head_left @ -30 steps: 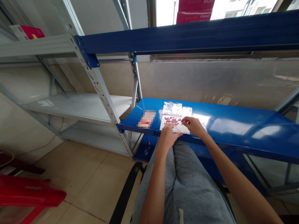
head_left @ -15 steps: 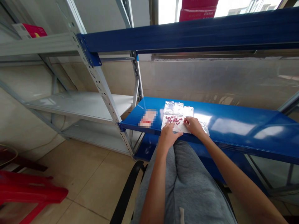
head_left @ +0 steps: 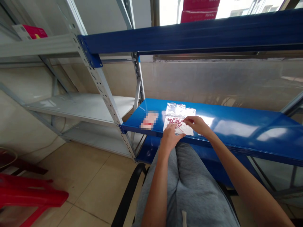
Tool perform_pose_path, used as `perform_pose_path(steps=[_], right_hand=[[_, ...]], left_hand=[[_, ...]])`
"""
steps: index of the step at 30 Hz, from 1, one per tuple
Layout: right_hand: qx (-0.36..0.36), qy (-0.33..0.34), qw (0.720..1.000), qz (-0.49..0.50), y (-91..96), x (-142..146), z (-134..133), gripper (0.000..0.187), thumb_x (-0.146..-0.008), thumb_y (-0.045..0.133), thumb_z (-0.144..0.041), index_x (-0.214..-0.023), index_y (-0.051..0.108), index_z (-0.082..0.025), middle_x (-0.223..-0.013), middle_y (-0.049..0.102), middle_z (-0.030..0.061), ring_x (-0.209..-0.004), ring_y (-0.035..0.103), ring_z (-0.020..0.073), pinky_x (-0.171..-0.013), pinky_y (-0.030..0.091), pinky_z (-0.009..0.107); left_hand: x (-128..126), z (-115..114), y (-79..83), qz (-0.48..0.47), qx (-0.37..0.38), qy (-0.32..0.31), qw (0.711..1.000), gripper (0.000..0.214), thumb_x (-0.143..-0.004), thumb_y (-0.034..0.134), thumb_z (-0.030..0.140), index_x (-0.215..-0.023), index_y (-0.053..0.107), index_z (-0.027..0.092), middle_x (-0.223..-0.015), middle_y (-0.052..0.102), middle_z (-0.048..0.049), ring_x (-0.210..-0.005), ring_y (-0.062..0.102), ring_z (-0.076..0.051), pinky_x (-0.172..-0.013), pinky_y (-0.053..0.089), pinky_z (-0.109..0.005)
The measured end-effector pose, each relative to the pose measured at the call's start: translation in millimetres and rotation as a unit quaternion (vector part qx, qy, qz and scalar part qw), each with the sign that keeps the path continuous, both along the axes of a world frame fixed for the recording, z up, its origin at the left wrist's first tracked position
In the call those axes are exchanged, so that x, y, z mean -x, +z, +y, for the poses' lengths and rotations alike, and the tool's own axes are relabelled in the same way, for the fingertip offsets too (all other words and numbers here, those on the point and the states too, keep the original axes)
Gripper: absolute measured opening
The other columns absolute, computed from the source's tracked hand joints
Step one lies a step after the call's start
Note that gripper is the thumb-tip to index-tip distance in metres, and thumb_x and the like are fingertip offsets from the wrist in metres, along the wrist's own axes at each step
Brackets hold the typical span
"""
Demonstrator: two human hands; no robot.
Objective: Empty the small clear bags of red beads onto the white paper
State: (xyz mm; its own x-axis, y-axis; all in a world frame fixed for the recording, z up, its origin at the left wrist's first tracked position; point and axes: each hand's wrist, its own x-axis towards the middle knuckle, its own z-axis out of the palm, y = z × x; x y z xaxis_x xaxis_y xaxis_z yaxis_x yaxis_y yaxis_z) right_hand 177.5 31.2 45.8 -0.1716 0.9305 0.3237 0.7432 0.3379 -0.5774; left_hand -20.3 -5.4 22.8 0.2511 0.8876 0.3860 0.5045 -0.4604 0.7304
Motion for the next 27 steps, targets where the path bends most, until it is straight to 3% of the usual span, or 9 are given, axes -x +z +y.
perform_pose_path(steps=[2, 4, 10, 16, 19, 24, 27], right_hand=[[0.000, -0.091, 0.994, -0.051, -7.5, -10.6, 12.9, 0.017, -0.088, 0.062, -0.022, -0.091, 0.078, -0.017, -0.089, 0.077, 0.0093, -0.077, 0.066, 0.0209, -0.069, 0.044, 0.029], [0.005, -0.140, 0.986, -0.095, -16.2, -18.4, 23.5, 0.016, -0.089, 0.063, -0.020, -0.096, 0.077, -0.015, -0.092, 0.077, 0.0111, -0.081, 0.067, 0.0216, -0.070, 0.044, 0.029], [0.021, -0.139, 0.978, -0.155, -33.3, -18.9, 34.2, 0.018, -0.091, 0.064, -0.023, -0.099, 0.078, -0.016, -0.097, 0.077, 0.0122, -0.090, 0.068, 0.0236, -0.072, 0.044, 0.028], [0.008, -0.130, 0.980, -0.148, -28.3, -17.6, 33.1, 0.019, -0.090, 0.061, -0.020, -0.095, 0.078, -0.015, -0.096, 0.077, 0.0124, -0.089, 0.068, 0.0237, -0.073, 0.044, 0.029], [0.004, -0.091, 0.992, -0.092, -16.4, -13.7, 23.6, 0.018, -0.089, 0.063, -0.026, -0.091, 0.077, -0.015, -0.085, 0.076, 0.0090, -0.078, 0.065, 0.0207, -0.070, 0.043, 0.029], [0.014, 0.087, 0.996, -0.004, -2.7, 3.8, 0.8, 0.029, -0.092, 0.057, -0.039, -0.087, 0.076, -0.017, -0.078, 0.073, 0.0044, -0.071, 0.059, 0.0177, -0.068, 0.043, 0.029], [0.004, 0.088, 0.996, -0.018, -4.7, 6.4, 0.0, 0.027, -0.094, 0.056, -0.036, -0.089, 0.076, -0.018, -0.081, 0.074, 0.0047, -0.072, 0.060, 0.0178, -0.068, 0.043, 0.028]], left_hand=[[0.7, -0.7, -0.2, 0.009, -0.004, 0.005, 1.000, 0.059, -0.080, 0.082, 0.033, -0.132, 0.063, 0.014, -0.122, 0.067, -0.0133, -0.104, 0.065, -0.025, -0.094, 0.053, -0.038], [1.3, -0.7, -1.5, 0.016, -0.005, 0.010, 1.000, 0.059, -0.080, 0.082, 0.033, -0.133, 0.063, 0.014, -0.124, 0.066, -0.0128, -0.104, 0.065, -0.025, -0.096, 0.052, -0.039], [1.8, 0.9, -3.2, 0.024, 0.006, 0.020, 0.999, 0.061, -0.078, 0.084, 0.035, -0.133, 0.063, 0.016, -0.122, 0.067, -0.0127, -0.103, 0.066, -0.026, -0.096, 0.053, -0.040], [2.3, 1.9, -4.8, 0.019, 0.002, 0.020, 1.000, 0.063, -0.078, 0.084, 0.033, -0.134, 0.063, 0.015, -0.126, 0.066, -0.0142, -0.115, 0.063, -0.028, -0.102, 0.051, -0.041], [1.4, 2.5, -6.5, 0.014, -0.001, 0.016, 1.000, 0.060, -0.079, 0.083, 0.036, -0.133, 0.063, 0.016, -0.123, 0.067, -0.0137, -0.117, 0.062, -0.029, -0.101, 0.051, -0.042], [-1.3, 0.6, -2.1, -0.014, 0.008, -0.001, 1.000, 0.051, -0.080, 0.082, 0.032, -0.126, 0.067, 0.015, -0.115, 0.069, -0.0111, -0.098, 0.066, -0.023, -0.090, 0.054, -0.036], [-1.3, -0.7, 0.2, -0.015, 0.012, -0.010, 1.000, 0.049, -0.081, 0.080, 0.031, -0.126, 0.067, 0.015, -0.115, 0.069, -0.0107, -0.090, 0.066, -0.021, -0.087, 0.055, -0.035]])
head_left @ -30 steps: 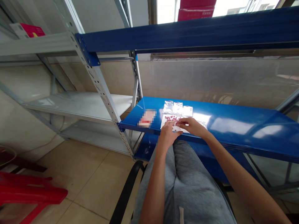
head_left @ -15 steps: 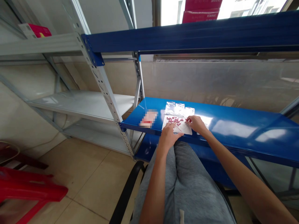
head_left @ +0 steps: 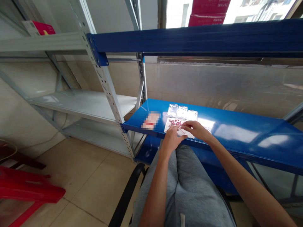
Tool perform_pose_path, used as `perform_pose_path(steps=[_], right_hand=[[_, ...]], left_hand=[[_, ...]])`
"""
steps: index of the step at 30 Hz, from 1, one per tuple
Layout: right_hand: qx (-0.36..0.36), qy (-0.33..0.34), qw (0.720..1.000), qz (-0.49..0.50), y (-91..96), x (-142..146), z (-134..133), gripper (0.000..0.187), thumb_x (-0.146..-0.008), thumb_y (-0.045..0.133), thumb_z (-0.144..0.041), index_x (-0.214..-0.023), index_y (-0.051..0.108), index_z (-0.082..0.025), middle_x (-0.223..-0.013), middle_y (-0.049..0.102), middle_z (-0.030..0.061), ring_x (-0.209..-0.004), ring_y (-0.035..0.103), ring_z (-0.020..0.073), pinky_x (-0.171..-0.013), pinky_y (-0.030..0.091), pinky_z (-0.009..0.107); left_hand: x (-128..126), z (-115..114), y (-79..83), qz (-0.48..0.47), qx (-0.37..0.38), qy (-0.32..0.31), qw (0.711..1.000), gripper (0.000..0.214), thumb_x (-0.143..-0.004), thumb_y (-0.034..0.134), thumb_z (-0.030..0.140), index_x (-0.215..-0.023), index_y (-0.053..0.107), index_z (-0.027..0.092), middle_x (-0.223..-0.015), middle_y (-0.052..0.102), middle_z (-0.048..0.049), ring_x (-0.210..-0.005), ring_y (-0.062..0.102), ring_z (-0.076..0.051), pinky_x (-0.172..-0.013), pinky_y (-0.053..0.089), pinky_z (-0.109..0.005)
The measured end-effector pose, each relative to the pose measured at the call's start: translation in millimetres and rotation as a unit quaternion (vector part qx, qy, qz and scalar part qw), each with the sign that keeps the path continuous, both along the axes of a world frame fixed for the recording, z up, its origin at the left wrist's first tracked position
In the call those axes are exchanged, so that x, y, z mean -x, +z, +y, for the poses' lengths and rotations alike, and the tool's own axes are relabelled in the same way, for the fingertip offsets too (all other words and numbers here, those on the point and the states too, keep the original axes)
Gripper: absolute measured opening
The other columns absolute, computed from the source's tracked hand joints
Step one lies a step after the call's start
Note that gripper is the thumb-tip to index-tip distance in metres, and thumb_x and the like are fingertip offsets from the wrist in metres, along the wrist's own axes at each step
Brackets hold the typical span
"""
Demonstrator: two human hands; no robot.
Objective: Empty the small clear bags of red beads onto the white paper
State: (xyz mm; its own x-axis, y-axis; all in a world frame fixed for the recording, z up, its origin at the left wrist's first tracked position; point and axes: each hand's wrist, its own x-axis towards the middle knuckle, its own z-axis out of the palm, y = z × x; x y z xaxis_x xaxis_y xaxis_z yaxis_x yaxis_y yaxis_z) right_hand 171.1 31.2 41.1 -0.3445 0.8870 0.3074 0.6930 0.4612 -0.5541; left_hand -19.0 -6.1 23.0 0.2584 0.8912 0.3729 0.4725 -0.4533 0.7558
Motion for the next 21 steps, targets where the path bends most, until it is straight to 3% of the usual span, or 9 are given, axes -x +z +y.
perform_pose_path(steps=[4, 7, 12, 17, 21], right_hand=[[-0.019, -0.155, 0.986, -0.056, -11.7, -11.8, 16.8, 0.016, -0.090, 0.062, -0.024, -0.093, 0.076, -0.016, -0.087, 0.076, 0.0084, -0.075, 0.065, 0.0189, -0.070, 0.044, 0.027], [-0.020, -0.198, 0.975, -0.102, -22.8, -19.9, 29.3, 0.015, -0.089, 0.063, -0.020, -0.095, 0.076, -0.015, -0.086, 0.075, 0.0099, -0.077, 0.066, 0.0198, -0.070, 0.044, 0.027], [-0.018, -0.187, 0.973, -0.136, -32.1, -21.4, 36.4, 0.016, -0.090, 0.062, -0.021, -0.095, 0.076, -0.015, -0.088, 0.075, 0.0100, -0.078, 0.066, 0.0202, -0.069, 0.043, 0.027], [-0.026, -0.169, 0.981, -0.092, -20.1, -16.0, 26.7, 0.019, -0.089, 0.061, -0.026, -0.089, 0.076, -0.015, -0.080, 0.073, 0.0086, -0.071, 0.062, 0.0190, -0.066, 0.041, 0.028], [-0.007, -0.039, 0.999, -0.015, -1.9, -1.5, 3.0, 0.027, -0.092, 0.057, -0.038, -0.087, 0.074, -0.018, -0.075, 0.071, 0.0043, -0.068, 0.057, 0.0172, -0.065, 0.040, 0.028]], left_hand=[[1.3, 1.0, -3.0, 0.005, 0.004, 0.013, 1.000, 0.060, -0.080, 0.082, 0.033, -0.134, 0.063, 0.014, -0.121, 0.068, -0.0132, -0.093, 0.066, -0.022, -0.089, 0.055, -0.037], [1.9, 1.9, -5.1, 0.007, -0.003, 0.016, 1.000, 0.059, -0.080, 0.082, 0.032, -0.134, 0.063, 0.015, -0.123, 0.068, -0.0133, -0.100, 0.066, -0.024, -0.094, 0.053, -0.038], [3.3, 2.3, -4.5, 0.017, -0.003, 0.018, 1.000, 0.057, -0.080, 0.082, 0.033, -0.131, 0.065, 0.015, -0.118, 0.069, -0.0123, -0.095, 0.066, -0.023, -0.092, 0.054, -0.037], [4.3, 3.3, -6.1, 0.021, -0.006, 0.022, 1.000, 0.054, -0.081, 0.081, 0.037, -0.128, 0.065, 0.015, -0.115, 0.068, -0.0111, -0.094, 0.066, -0.022, -0.090, 0.054, -0.036], [2.5, 2.0, -4.5, 0.006, -0.004, 0.020, 1.000, 0.053, -0.081, 0.082, 0.034, -0.127, 0.065, 0.015, -0.113, 0.068, -0.0100, -0.088, 0.065, -0.020, -0.087, 0.054, -0.035]])
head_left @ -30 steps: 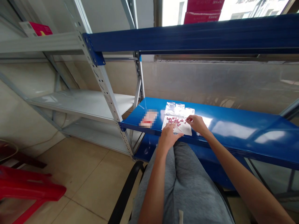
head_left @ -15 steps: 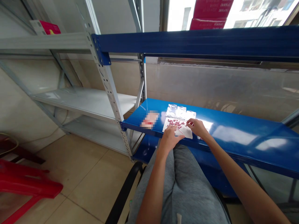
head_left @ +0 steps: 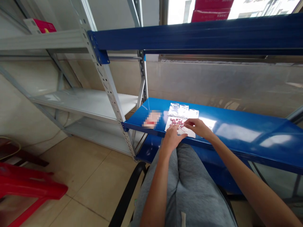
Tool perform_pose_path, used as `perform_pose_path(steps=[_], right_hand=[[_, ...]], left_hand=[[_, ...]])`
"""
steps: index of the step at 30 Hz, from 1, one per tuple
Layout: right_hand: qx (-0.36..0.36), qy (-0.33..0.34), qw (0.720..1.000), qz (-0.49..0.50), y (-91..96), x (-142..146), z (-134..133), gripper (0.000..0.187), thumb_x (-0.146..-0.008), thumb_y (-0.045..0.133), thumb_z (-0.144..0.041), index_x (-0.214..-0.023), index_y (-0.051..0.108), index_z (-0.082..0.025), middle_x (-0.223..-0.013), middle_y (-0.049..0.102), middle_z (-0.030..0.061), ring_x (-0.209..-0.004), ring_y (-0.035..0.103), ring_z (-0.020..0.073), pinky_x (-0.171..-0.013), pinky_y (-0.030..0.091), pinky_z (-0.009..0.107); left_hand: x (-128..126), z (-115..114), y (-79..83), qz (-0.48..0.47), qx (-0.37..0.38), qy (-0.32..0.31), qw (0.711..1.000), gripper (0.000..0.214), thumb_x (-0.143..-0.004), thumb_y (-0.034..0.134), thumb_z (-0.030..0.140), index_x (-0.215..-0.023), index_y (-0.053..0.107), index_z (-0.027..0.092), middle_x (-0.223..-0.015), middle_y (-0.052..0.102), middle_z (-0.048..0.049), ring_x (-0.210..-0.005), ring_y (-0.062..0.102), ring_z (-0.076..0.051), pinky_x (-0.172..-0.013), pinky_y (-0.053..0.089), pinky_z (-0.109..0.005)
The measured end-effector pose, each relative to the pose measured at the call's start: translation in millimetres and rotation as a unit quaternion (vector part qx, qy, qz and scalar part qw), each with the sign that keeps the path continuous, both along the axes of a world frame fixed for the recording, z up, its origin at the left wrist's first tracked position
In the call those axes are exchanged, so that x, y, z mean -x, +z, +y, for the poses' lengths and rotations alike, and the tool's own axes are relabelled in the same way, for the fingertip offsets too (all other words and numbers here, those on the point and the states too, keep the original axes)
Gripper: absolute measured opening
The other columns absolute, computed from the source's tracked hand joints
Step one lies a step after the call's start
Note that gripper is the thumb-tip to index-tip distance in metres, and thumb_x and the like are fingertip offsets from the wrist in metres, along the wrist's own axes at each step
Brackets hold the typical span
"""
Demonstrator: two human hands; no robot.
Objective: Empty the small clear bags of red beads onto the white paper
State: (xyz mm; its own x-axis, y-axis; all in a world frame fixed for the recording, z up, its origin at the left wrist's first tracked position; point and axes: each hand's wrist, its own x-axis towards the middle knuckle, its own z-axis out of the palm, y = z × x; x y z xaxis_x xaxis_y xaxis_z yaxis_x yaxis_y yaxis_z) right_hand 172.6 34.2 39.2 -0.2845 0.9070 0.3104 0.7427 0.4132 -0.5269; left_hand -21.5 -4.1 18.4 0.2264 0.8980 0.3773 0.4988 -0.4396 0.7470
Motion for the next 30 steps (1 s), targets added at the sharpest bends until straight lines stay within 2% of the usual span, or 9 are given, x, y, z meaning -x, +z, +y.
perform_pose_path(steps=[2, 4, 6, 8, 10, 13, 18, 30], right_hand=[[0.011, 0.073, 0.997, 0.006, 8.2, 6.8, -9.7, 0.031, -0.094, 0.054, -0.040, -0.085, 0.073, -0.018, -0.076, 0.070, 0.0036, -0.069, 0.056, 0.0167, -0.066, 0.041, 0.028], [0.018, 0.102, 0.995, -0.006, 13.6, 7.8, -11.7, 0.032, -0.096, 0.052, -0.040, -0.085, 0.073, -0.018, -0.077, 0.071, 0.0036, -0.070, 0.056, 0.0165, -0.067, 0.040, 0.028], [0.019, 0.072, 0.997, -0.027, 15.1, 1.2, -4.0, 0.029, -0.096, 0.052, -0.038, -0.087, 0.073, -0.019, -0.078, 0.071, 0.0039, -0.070, 0.057, 0.0167, -0.066, 0.040, 0.027], [0.014, -0.008, 0.998, -0.057, 12.0, -10.8, 11.0, 0.023, -0.094, 0.056, -0.032, -0.090, 0.074, -0.018, -0.080, 0.073, 0.0053, -0.070, 0.060, 0.0173, -0.065, 0.040, 0.027], [0.008, -0.095, 0.991, -0.092, 4.8, -23.6, 28.1, 0.018, -0.091, 0.059, -0.024, -0.091, 0.075, -0.016, -0.085, 0.075, 0.0083, -0.073, 0.063, 0.0183, -0.066, 0.041, 0.027], [-0.003, -0.149, 0.981, -0.127, -8.6, -36.4, 47.2, 0.016, -0.090, 0.060, -0.019, -0.093, 0.075, -0.014, -0.091, 0.076, 0.0116, -0.078, 0.066, 0.0198, -0.068, 0.041, 0.027], [-0.006, -0.141, 0.979, -0.150, -20.1, -39.7, 57.8, 0.016, -0.092, 0.063, -0.023, -0.099, 0.074, -0.014, -0.090, 0.076, 0.0112, -0.079, 0.067, 0.0203, -0.067, 0.041, 0.026], [0.000, -0.122, 0.978, -0.170, -22.0, -31.4, 58.9, 0.019, -0.088, 0.061, -0.016, -0.097, 0.077, -0.013, -0.090, 0.077, 0.0118, -0.080, 0.068, 0.0205, -0.069, 0.042, 0.026]], left_hand=[[-0.8, -1.1, 1.7, -0.005, -0.006, -0.008, 1.000, 0.048, -0.082, 0.081, 0.032, -0.124, 0.067, 0.015, -0.111, 0.069, -0.0095, -0.088, 0.065, -0.020, -0.087, 0.054, -0.034], [-1.0, -1.8, 2.8, -0.009, -0.013, -0.014, 1.000, 0.045, -0.082, 0.080, 0.031, -0.122, 0.067, 0.016, -0.111, 0.069, -0.0096, -0.090, 0.066, -0.020, -0.087, 0.054, -0.034], [-1.0, -2.1, 2.9, -0.009, -0.010, -0.010, 1.000, 0.048, -0.082, 0.080, 0.032, -0.125, 0.066, 0.015, -0.113, 0.069, -0.0101, -0.091, 0.066, -0.021, -0.088, 0.054, -0.035], [-1.0, -2.1, 2.6, -0.003, -0.002, -0.002, 1.000, 0.054, -0.082, 0.081, 0.034, -0.130, 0.064, 0.015, -0.115, 0.068, -0.0105, -0.089, 0.065, -0.020, -0.089, 0.054, -0.036], [-1.1, -2.2, 2.6, 0.005, 0.000, 0.002, 1.000, 0.057, -0.081, 0.081, 0.034, -0.132, 0.063, 0.016, -0.117, 0.068, -0.0108, -0.091, 0.065, -0.021, -0.091, 0.054, -0.037], [-1.3, -2.7, 3.6, 0.011, -0.002, -0.001, 1.000, 0.057, -0.081, 0.080, 0.033, -0.132, 0.063, 0.015, -0.119, 0.068, -0.0116, -0.096, 0.065, -0.023, -0.094, 0.053, -0.037], [-0.3, -2.8, 4.0, 0.015, -0.001, 0.000, 1.000, 0.055, -0.081, 0.080, 0.035, -0.131, 0.065, 0.014, -0.118, 0.069, -0.0125, -0.102, 0.065, -0.025, -0.096, 0.053, -0.038], [3.5, -2.7, 3.1, 0.017, 0.003, 0.008, 1.000, 0.057, -0.081, 0.081, 0.034, -0.132, 0.064, 0.015, -0.118, 0.069, -0.0121, -0.097, 0.066, -0.023, -0.095, 0.053, -0.038]])
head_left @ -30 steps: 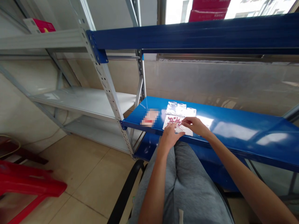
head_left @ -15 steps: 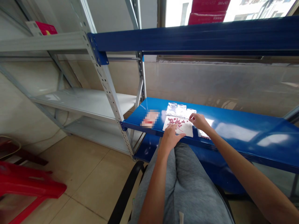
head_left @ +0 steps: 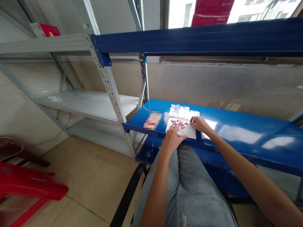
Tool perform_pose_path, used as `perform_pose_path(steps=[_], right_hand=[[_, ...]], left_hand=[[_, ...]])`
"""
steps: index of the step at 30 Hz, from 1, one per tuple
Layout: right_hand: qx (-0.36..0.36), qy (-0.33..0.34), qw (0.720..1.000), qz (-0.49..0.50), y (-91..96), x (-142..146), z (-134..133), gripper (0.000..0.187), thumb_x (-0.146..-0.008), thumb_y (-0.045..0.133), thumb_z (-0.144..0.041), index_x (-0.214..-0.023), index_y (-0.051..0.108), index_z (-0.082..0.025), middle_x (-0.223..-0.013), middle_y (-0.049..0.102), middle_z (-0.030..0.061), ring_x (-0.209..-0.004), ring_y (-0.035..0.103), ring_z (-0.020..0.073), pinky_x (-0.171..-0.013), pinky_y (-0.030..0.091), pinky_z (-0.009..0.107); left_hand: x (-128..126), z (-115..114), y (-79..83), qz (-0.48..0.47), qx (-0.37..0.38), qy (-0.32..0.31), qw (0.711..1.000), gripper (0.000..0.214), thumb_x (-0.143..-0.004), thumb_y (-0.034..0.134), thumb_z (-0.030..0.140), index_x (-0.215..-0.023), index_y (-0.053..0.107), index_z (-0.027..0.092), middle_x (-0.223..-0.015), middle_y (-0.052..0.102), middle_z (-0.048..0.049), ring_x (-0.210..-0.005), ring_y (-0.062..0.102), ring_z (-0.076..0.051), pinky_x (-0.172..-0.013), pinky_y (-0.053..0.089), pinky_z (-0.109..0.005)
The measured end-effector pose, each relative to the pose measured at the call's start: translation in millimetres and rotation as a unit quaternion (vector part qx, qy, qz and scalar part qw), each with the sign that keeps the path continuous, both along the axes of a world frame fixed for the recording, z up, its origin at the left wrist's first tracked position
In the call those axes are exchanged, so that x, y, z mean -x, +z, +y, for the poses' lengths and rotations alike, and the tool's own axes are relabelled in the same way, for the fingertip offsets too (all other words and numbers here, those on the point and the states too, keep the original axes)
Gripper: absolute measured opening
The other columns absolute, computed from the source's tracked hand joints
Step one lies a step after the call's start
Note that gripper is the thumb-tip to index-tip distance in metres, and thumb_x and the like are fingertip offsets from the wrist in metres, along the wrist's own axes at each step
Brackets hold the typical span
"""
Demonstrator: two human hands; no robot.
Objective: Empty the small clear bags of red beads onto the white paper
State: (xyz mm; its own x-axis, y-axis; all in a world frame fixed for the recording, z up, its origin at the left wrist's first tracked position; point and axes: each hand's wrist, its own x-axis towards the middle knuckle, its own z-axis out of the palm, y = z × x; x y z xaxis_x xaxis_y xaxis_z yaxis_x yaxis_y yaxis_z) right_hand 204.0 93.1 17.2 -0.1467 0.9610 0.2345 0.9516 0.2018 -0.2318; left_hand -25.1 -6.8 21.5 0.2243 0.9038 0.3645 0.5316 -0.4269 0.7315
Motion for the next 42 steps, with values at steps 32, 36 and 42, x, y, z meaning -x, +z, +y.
perform_pose_path(steps=[32, 36, 42], right_hand=[[0.193, 0.095, 0.934, 0.286, -1.2, 19.2, -138.7, 0.029, -0.092, 0.053, -0.037, -0.078, 0.070, -0.019, -0.071, 0.070, 0.0045, -0.065, 0.063, 0.0179, -0.062, 0.048, 0.029], [0.244, 0.065, 0.963, 0.098, -68.4, 43.0, -149.5, 0.019, -0.084, 0.057, -0.012, -0.087, 0.075, -0.019, -0.088, 0.076, 0.0093, -0.085, 0.070, 0.0241, -0.078, 0.051, 0.032], [0.175, -0.074, 0.982, -0.014, -119.7, 64.7, -135.6, 0.037, -0.087, 0.066, -0.024, -0.124, 0.071, -0.020, -0.125, 0.068, 0.0189, -0.118, 0.062, 0.0330, -0.094, 0.047, 0.037]], left_hand=[[5.4, 4.4, -2.2, -0.046, -0.027, 0.001, 0.999, 0.049, -0.084, 0.080, 0.032, -0.128, 0.065, 0.016, -0.119, 0.068, -0.0110, -0.095, 0.066, -0.021, -0.093, 0.054, -0.035], [7.8, 4.6, -3.1, -0.045, -0.024, 0.000, 0.999, 0.051, -0.085, 0.079, 0.034, -0.131, 0.064, 0.018, -0.112, 0.068, -0.0090, -0.086, 0.065, -0.018, -0.088, 0.055, -0.035], [10.6, 2.7, -3.6, -0.060, -0.025, 0.003, 0.998, 0.050, -0.085, 0.079, 0.034, -0.130, 0.065, 0.018, -0.117, 0.069, -0.0100, -0.090, 0.066, -0.018, -0.091, 0.054, -0.034]])
